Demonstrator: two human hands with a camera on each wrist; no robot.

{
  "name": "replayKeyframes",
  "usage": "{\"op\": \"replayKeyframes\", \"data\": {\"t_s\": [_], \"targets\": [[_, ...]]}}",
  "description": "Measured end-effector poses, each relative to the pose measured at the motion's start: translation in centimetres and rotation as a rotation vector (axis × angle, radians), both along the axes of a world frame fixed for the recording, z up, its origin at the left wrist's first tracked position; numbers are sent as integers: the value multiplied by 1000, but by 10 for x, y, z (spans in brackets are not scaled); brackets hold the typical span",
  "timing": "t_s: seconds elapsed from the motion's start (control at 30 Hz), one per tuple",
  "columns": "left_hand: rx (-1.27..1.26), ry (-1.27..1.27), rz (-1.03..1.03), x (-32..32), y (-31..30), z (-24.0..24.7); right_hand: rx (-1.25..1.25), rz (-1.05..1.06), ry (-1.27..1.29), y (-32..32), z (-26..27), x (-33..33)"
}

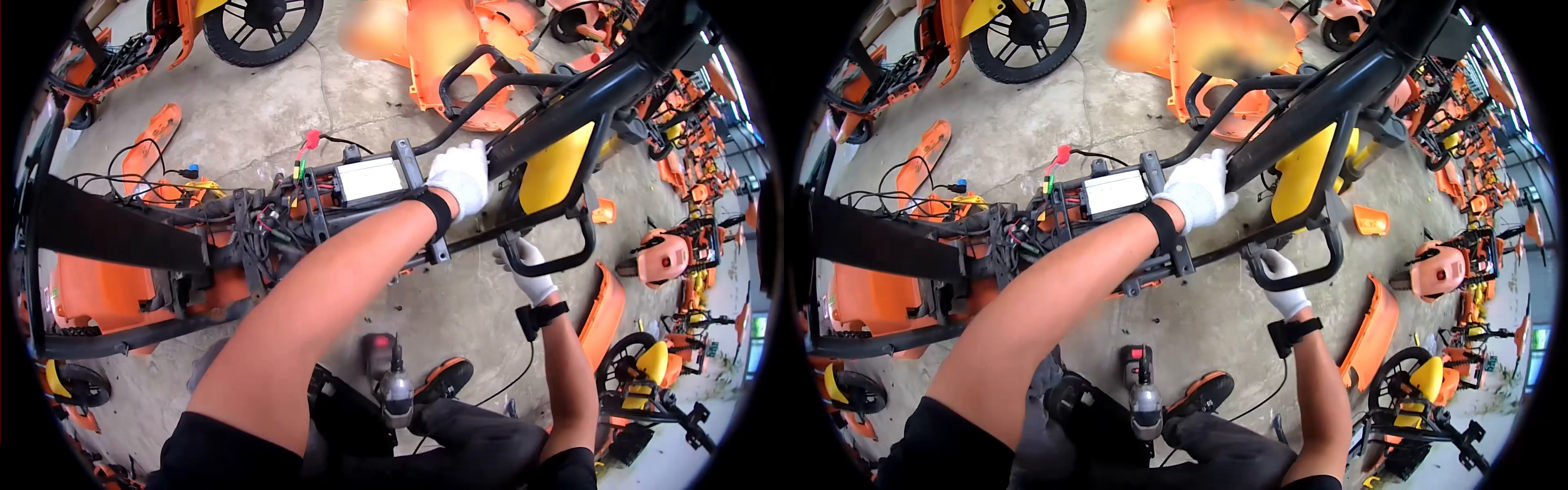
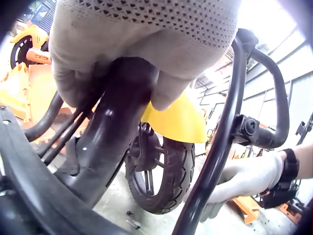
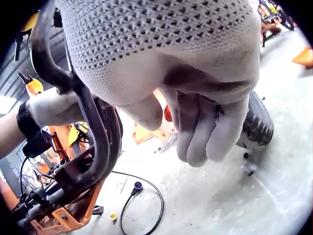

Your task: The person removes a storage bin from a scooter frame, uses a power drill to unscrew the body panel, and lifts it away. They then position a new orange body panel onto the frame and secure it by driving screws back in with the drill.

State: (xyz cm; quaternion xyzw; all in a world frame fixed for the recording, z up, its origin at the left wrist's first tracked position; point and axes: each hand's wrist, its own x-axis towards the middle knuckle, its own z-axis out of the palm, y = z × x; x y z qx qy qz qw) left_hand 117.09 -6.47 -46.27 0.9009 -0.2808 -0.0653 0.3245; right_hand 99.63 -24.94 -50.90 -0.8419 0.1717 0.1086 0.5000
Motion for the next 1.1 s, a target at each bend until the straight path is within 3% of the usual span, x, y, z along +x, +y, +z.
{"op": "replayKeyframes", "data": {"t_s": [0.07, 0.1, 0.2, 0.27, 0.37, 0.5, 0.57, 0.67, 0.8, 0.9, 1.1], "targets": [[59, -1, -54, 5, 11, 6, -388, 109, -124, -29, -6, -18], [66, 71, -110, 6, 23, 24, -446, 72, -117, -34, -1, -27], [126, 127, -163, 10, 41, 47, -269, -127, 127, -17, 37, -42], [172, 93, -249, 11, 53, 58, -272, -114, 81, -6, 50, -53], [229, 15, -326, 13, 67, 82, -498, 116, 25, -2, 67, -68], [176, -51, -402, 8, 93, 102, -394, 84, 48, 35, 100, -73], [141, -42, -414, 0, 113, 117, -430, 275, 53, 70, 115, -72], [197, -132, -404, -9, 142, 129, -323, 466, 252, 119, 111, -79], [234, -232, -283, -28, 169, 128, -477, 626, 473, 199, 85, -111], [261, -189, -281, -48, 180, 139, -389, 494, 459, 235, 59, -135], [-154, -299, -103, -53, 184, 146, -377, 205, 439, 251, 31, -147]]}}
